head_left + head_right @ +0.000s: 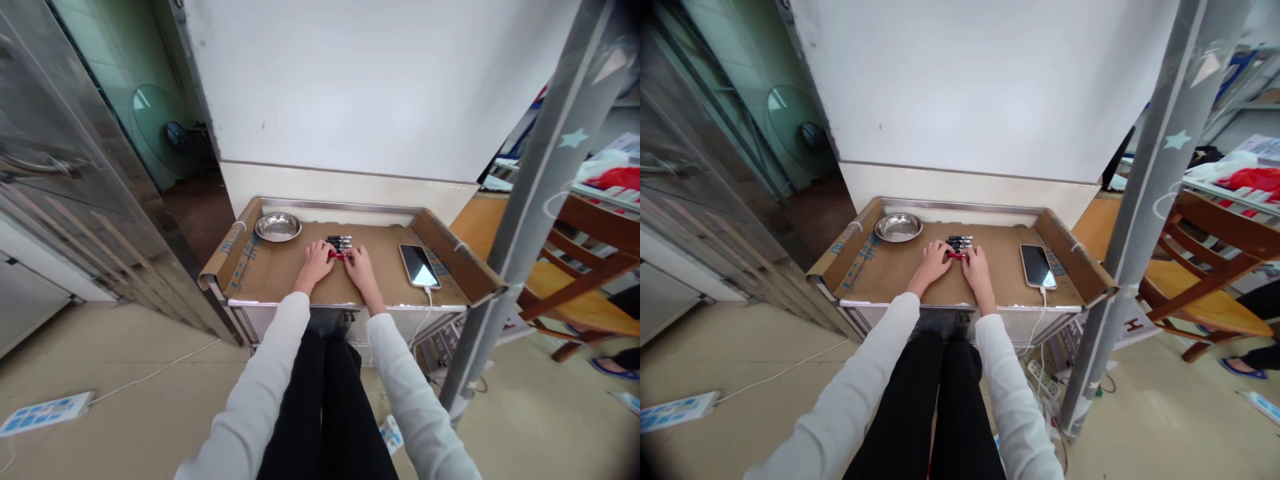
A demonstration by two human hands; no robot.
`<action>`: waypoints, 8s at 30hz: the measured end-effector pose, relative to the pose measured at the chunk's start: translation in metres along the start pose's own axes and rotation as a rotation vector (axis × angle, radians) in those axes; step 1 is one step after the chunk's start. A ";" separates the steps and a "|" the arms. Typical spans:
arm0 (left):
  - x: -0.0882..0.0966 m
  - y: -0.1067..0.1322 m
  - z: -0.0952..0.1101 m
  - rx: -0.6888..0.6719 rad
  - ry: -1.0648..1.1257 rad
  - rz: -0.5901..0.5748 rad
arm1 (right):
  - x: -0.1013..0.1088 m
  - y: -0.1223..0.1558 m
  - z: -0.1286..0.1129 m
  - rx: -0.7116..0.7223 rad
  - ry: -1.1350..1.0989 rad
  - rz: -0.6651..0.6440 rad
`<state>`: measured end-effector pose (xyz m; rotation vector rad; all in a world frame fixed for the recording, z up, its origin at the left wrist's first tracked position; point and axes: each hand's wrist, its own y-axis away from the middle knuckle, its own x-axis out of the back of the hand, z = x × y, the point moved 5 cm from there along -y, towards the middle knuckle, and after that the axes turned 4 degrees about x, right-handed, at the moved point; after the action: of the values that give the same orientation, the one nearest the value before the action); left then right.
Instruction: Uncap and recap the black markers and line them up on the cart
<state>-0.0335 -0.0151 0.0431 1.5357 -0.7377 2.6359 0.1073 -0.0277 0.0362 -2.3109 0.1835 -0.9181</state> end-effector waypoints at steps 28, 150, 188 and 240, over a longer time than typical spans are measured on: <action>0.011 0.001 -0.025 0.541 -0.023 0.187 | 0.004 0.006 0.005 -0.313 0.614 -0.035; 0.001 0.000 0.005 -0.145 0.050 0.017 | 0.018 0.012 -0.010 -0.330 0.659 0.020; 0.023 0.003 -0.006 0.191 0.008 0.286 | -0.003 0.001 -0.011 0.112 0.364 -0.022; -0.003 -0.003 -0.001 -0.139 0.065 0.053 | 0.003 0.006 -0.008 -0.217 0.643 -0.070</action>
<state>-0.0323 -0.0116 0.0415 1.4082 -0.9470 2.5943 0.1054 -0.0380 0.0386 -2.1403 0.4917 -1.7288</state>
